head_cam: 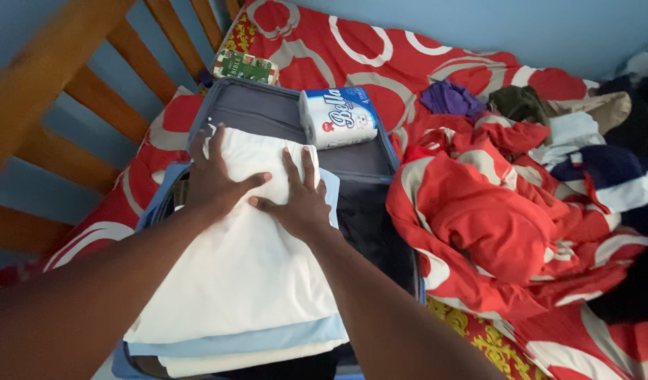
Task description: The person places white shorts into a suitcase on a bed, sorts through a pile of clothes, and folds a patterned sweater before placing it into the suitcase.
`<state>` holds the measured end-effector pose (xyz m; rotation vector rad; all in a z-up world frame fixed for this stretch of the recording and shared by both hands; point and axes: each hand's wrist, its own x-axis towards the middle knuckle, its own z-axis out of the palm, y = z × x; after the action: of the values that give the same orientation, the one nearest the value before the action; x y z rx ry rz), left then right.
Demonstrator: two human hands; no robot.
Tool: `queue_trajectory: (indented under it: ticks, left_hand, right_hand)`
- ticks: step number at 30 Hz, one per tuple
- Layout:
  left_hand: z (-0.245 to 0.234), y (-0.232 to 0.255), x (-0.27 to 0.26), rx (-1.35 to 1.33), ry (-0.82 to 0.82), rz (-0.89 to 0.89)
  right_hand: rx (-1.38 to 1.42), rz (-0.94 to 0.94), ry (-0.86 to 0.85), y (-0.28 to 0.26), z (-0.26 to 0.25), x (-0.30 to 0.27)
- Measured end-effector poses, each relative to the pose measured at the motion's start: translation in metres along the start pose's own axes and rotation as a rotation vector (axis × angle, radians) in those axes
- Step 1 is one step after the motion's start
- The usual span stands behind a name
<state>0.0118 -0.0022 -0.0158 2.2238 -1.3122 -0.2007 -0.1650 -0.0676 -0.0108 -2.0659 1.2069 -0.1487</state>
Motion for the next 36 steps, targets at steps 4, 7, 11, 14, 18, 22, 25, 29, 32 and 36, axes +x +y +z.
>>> queue_trajectory:
  ticks: [4, 7, 11, 14, 18, 22, 25, 29, 32, 36]
  left_hand:
    - [0.000, -0.006, -0.005, -0.097, -0.022, -0.044]
    - [-0.018, -0.006, -0.012, -0.241, -0.033, -0.052]
    - [-0.046, 0.021, -0.041, -0.560, -0.012, -0.308]
    - [-0.060, 0.035, -0.073, -0.362, 0.041, -0.370]
    - [-0.070, 0.023, -0.113, -0.471, -0.018, -0.433]
    - [-0.054, 0.003, -0.126, -0.381, -0.206, -0.548]
    - [-0.047, -0.013, -0.122, -0.489, -0.246, -0.585]
    - [-0.045, -0.029, -0.120, -0.640, -0.232, -0.624]
    - [-0.048, -0.036, -0.122, -0.645, -0.285, -0.672]
    - [-0.050, -0.042, -0.121, -0.678, -0.300, -0.715]
  right_hand:
    - [0.037, -0.109, 0.039, 0.015, 0.001, -0.007]
    - [0.265, -0.152, 0.216, 0.020, 0.005, -0.032]
    - [0.203, 0.103, 0.374, 0.022, 0.010, -0.060]
    - [0.149, 0.351, 0.419, 0.021, 0.010, -0.081]
    - [0.228, 0.603, 0.206, 0.024, 0.005, -0.106]
    - [0.413, 0.593, 0.023, 0.035, 0.004, -0.106]
    - [0.399, 0.483, 0.009, 0.040, 0.008, -0.109]
    - [0.381, 0.355, 0.002, 0.044, 0.013, -0.112]
    - [0.411, 0.327, -0.028, 0.046, 0.018, -0.110]
    - [0.307, 0.275, 0.007, 0.040, 0.029, -0.106]
